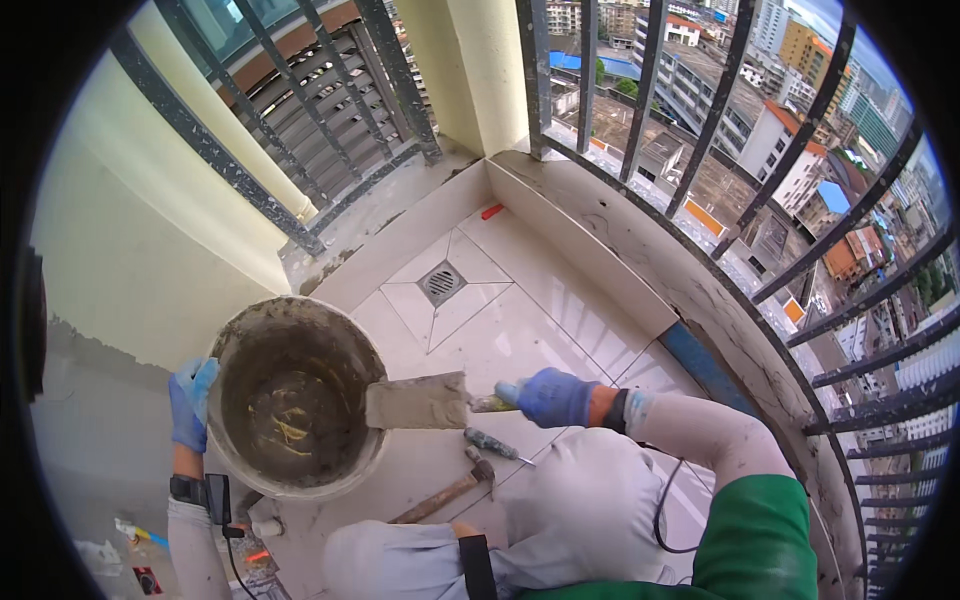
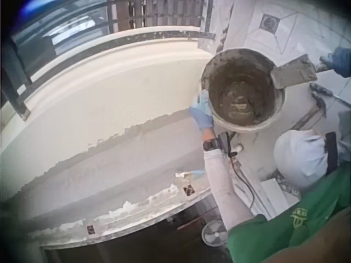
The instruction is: The person scoops mortar from a bucket with a trowel and applies it to a balcony ledge. They repeatedly spread the mixture along the edge and press it into gaps near the railing.
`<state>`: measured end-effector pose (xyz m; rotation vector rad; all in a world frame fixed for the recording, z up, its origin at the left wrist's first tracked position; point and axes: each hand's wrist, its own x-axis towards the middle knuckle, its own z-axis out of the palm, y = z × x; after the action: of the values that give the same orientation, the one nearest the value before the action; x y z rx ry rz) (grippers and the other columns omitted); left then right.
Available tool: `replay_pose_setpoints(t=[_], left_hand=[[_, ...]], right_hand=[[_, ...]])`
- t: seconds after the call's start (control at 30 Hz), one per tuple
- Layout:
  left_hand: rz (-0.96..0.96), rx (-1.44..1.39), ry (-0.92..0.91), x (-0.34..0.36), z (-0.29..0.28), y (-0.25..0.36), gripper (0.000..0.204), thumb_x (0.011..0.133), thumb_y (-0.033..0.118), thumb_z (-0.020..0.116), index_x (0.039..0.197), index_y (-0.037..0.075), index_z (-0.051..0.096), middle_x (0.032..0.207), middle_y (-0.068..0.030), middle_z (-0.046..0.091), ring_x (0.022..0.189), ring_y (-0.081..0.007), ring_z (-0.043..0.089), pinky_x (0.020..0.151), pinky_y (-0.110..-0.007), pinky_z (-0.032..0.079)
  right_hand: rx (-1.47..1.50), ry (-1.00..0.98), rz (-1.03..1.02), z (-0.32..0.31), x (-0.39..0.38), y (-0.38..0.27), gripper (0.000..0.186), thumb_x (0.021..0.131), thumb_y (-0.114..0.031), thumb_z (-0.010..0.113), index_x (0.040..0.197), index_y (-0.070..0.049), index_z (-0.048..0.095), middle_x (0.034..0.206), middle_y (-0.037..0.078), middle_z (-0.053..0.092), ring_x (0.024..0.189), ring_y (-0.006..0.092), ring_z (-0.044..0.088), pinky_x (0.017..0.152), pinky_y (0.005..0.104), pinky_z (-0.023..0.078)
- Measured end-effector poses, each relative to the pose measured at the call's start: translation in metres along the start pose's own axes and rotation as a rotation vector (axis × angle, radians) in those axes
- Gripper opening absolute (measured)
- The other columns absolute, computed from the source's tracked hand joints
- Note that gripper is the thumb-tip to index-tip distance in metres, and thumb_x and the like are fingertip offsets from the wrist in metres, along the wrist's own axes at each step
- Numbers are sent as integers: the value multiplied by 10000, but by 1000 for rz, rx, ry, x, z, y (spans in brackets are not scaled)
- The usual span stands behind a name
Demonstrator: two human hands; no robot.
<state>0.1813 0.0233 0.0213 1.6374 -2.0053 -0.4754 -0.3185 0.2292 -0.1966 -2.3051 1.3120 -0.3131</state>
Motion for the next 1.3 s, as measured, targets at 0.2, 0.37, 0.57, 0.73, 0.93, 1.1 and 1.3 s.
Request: replay_pose_setpoints(t=[0.2,0.37,0.57,0.73,0.93,1.1,1.3], left_hand=[[-78,-22,-9,-4,-15,-18,299,970,231,686,1011,-64,724,816,30,632,770,-67,518,688,-280,472],[-48,-142,-32,1,4,17,306,967,229,683,1035,-67,723,846,7,657,796,-76,534,735,-284,491],[-59,-88,-8,-4,-4,1,311,959,222,676,1071,-65,722,865,-11,678,814,-69,553,744,-280,498],[-137,-96,29,-9,-10,-12,293,951,202,669,1096,-50,706,839,-7,648,785,-77,544,725,-280,491],[-196,-78,-17,-9,-12,-15,301,952,176,673,1154,-47,673,822,-24,642,709,-104,567,670,-294,498],[-451,-281,-46,-6,-5,35,383,934,137,693,1256,-55,609,848,-75,641,712,-141,595,686,-330,525],[-378,-126,-42,-15,2,21,435,929,142,701,1299,-60,595,1070,-230,706,950,-315,700,868,-410,547]], right_hand=[[82,-90,179,-50,-28,11,517,828,-153,655,1329,-94,539,769,188,668,692,408,669,620,506,520],[440,67,-17,-86,41,-45,352,914,-240,649,1225,-81,604,772,201,662,707,347,672,648,445,523],[905,-401,352,-51,93,-40,465,1027,-502,587,1061,-46,674,719,29,627,608,96,589,562,298,488],[857,-291,442,-48,34,24,440,1008,-494,623,1074,-61,668,699,23,619,549,86,562,499,274,455],[882,83,908,-166,45,-18,359,985,-351,677,1154,-41,610,729,15,596,546,77,543,489,269,444],[434,298,832,-209,73,-32,289,952,-295,641,1068,-30,646,756,97,673,530,144,583,518,315,487],[1052,255,984,-260,114,-82,389,980,-385,625,954,2,648,708,101,676,569,179,659,529,323,512]])
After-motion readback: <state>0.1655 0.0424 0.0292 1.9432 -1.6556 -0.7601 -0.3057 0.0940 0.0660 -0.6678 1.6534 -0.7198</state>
